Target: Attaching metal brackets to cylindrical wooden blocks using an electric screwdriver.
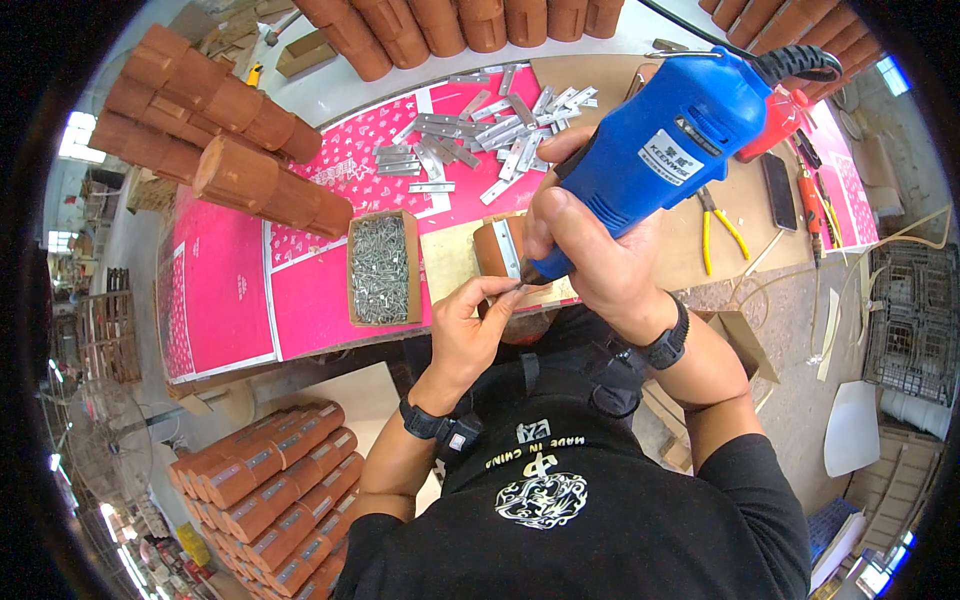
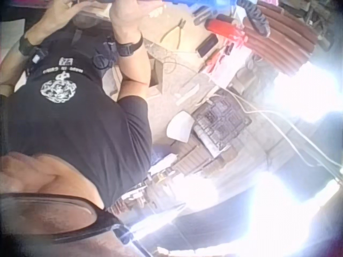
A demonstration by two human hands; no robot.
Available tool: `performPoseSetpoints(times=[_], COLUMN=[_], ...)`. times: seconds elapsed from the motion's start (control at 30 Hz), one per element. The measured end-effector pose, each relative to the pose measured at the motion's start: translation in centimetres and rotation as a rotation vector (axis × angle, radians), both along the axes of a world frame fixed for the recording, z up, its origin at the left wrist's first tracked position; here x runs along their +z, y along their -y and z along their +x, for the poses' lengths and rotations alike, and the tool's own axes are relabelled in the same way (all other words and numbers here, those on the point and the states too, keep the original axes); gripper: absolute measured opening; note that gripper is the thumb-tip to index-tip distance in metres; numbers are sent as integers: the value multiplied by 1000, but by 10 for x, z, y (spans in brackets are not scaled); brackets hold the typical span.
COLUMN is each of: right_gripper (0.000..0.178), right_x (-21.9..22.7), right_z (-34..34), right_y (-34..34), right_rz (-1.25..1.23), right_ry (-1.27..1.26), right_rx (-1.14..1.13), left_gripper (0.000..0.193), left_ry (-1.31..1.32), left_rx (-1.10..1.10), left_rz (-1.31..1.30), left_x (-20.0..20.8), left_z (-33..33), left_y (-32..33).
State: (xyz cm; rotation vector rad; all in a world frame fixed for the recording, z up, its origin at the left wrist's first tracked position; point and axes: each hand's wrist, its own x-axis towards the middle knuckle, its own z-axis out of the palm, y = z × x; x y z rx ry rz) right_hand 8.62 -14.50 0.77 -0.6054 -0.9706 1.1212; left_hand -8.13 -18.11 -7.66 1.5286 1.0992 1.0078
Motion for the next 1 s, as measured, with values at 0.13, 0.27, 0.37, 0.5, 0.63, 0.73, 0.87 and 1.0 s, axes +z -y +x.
performPoseSetpoints(times=[0.13,0.27,0.37,0.5,0.63,0.73,0.87,1.0], right_gripper=[30,30,30,29,32,32,29,28], right_x=[0,0,-8,-18,-28,-31,-33,-31], right_z=[-1,-3,-5,-15,-18,-20,-20,-24], right_y=[-6,-14,-26,-42,-51,-55,-57,-56], right_rz=[12,8,30,56,43,48,83,90], right_ry=[-10,98,186,245,205,232,344,325], right_rx=[3,-21,-61,-120,-119,-107,-78,-74], left_gripper=[10,14,15,16,16,17,16,28], left_ry=[-40,-170,-170,-167,-80,189,298,165], left_rx=[35,128,164,205,198,201,161,123], left_rz=[118,389,344,303,175,-18,-171,-98], left_x=[-10,-13,-22,-37,-48,-57,-57,-58], left_z=[1,5,10,13,13,16,16,14], left_y=[-9,-28,-41,-56,-59,-58,-58,-52])
